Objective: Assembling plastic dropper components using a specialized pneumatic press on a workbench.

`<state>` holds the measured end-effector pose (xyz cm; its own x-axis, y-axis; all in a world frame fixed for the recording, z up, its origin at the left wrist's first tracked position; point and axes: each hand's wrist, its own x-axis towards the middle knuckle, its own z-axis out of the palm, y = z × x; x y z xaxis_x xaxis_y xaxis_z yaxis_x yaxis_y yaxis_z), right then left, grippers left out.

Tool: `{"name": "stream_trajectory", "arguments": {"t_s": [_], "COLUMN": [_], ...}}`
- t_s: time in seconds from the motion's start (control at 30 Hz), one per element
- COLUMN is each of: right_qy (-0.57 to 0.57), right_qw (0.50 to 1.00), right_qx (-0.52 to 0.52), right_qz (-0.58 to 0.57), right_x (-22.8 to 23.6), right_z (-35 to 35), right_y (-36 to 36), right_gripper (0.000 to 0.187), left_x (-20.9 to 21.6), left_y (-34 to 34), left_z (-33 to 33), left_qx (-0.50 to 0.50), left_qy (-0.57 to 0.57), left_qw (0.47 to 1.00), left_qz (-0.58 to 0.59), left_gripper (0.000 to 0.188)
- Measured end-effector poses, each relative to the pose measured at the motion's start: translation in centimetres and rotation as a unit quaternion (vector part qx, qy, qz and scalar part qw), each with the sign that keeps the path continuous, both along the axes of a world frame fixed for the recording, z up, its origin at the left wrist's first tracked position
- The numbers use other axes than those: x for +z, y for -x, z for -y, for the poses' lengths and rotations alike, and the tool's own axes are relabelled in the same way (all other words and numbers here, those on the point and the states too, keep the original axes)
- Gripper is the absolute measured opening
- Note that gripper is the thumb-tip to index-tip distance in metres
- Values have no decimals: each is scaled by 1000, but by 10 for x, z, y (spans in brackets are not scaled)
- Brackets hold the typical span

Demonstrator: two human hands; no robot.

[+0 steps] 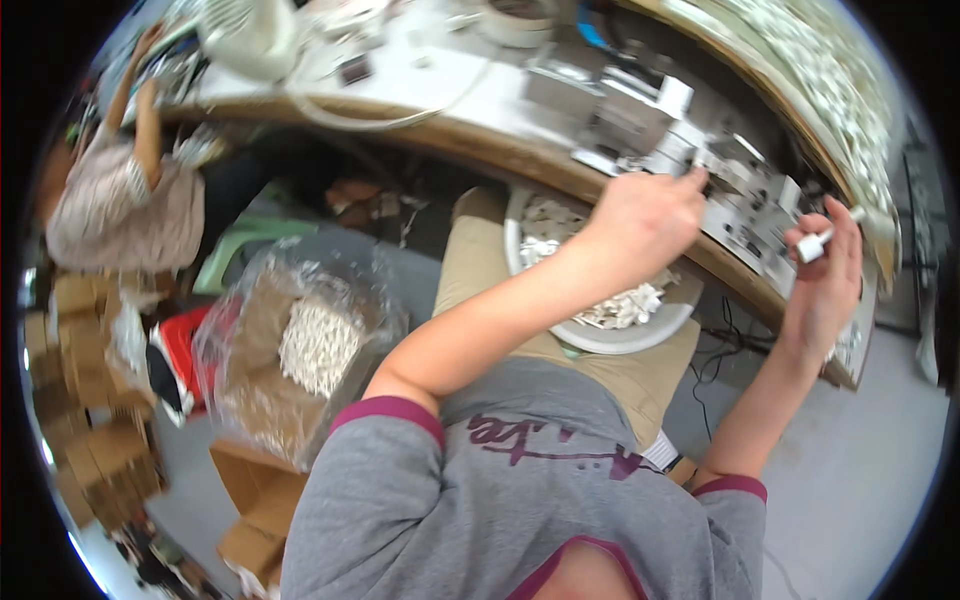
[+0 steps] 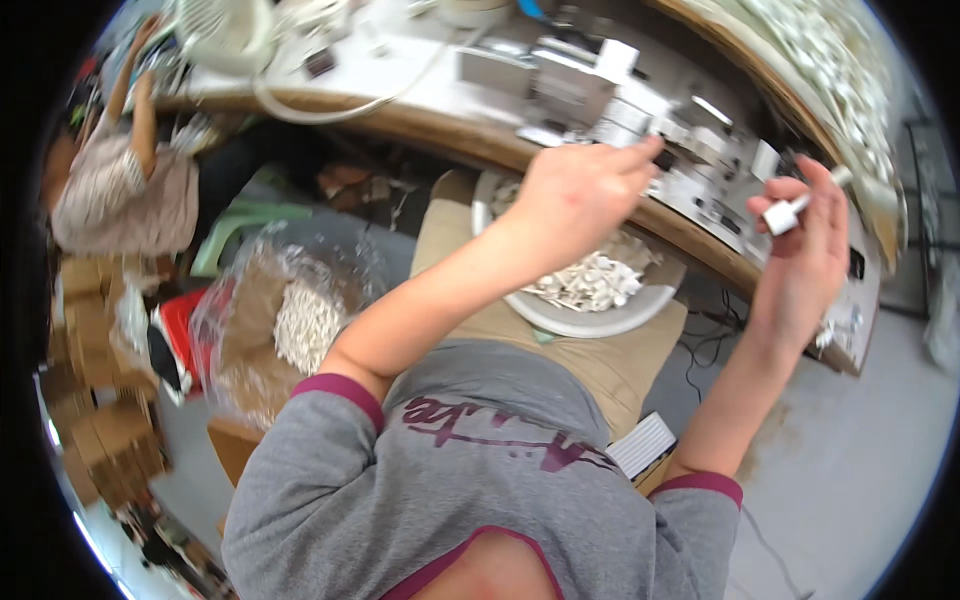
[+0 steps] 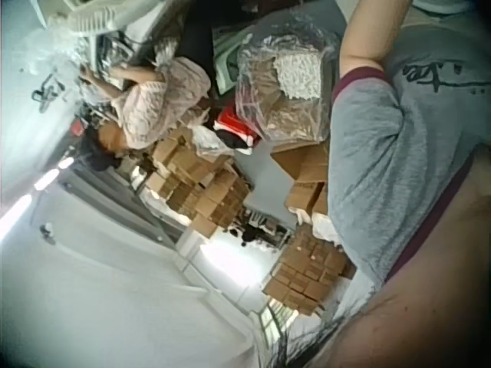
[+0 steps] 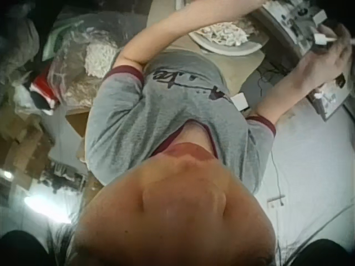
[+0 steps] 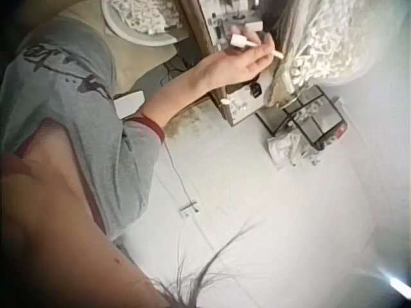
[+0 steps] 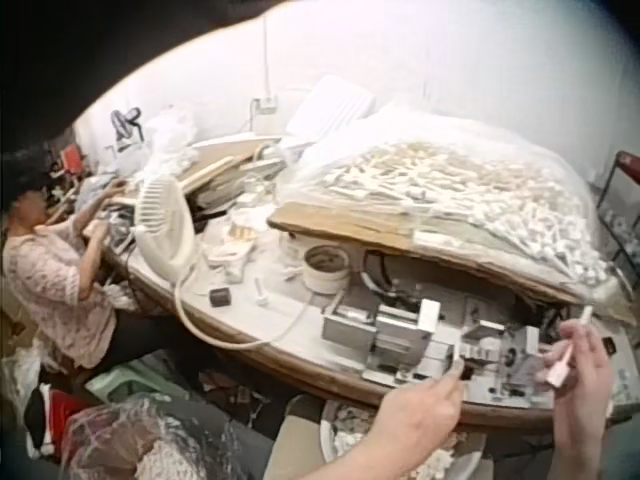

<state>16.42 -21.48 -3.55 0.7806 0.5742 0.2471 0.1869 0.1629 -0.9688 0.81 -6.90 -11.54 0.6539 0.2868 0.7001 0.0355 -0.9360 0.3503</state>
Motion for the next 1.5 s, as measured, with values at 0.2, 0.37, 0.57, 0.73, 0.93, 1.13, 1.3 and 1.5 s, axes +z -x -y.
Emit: {"name": "stream_trajectory", "arguments": {"t_s": [0.2,0.37,0.57,0.73,0.93,1.13,1.3,1.5], "right_qy": [-65,-89,-129,-150,-157,-139,-11,170], "right_qw": [993,991,991,975,968,982,995,868], "right_qx": [-87,-50,-14,-41,-27,44,72,-101], "right_qz": [-37,-88,-44,-160,-192,-123,68,456], "right_x": [4,-13,-22,-20,-21,-12,17,54], "right_z": [0,14,17,8,-13,-34,-42,-104], "right_y": [18,3,-5,6,32,54,34,-108], "right_gripper": [16,12,24,25,11,14,16,25], "left_x": [18,21,28,31,40,72,79,67], "left_y": [-9,-14,-22,-23,-21,-29,-22,-5], "left_z": [3,7,-5,-7,-7,8,-12,-7], "left_qx": [-92,-23,-33,-43,-85,-160,-91,-121], "left_qy": [-6,-75,-51,-10,49,176,148,306], "left_qw": [994,990,985,983,987,969,976,943], "left_qz": [-66,-117,-160,-180,-130,68,132,-57], "left_gripper": [23,24,19,21,34,37,24,38]}}
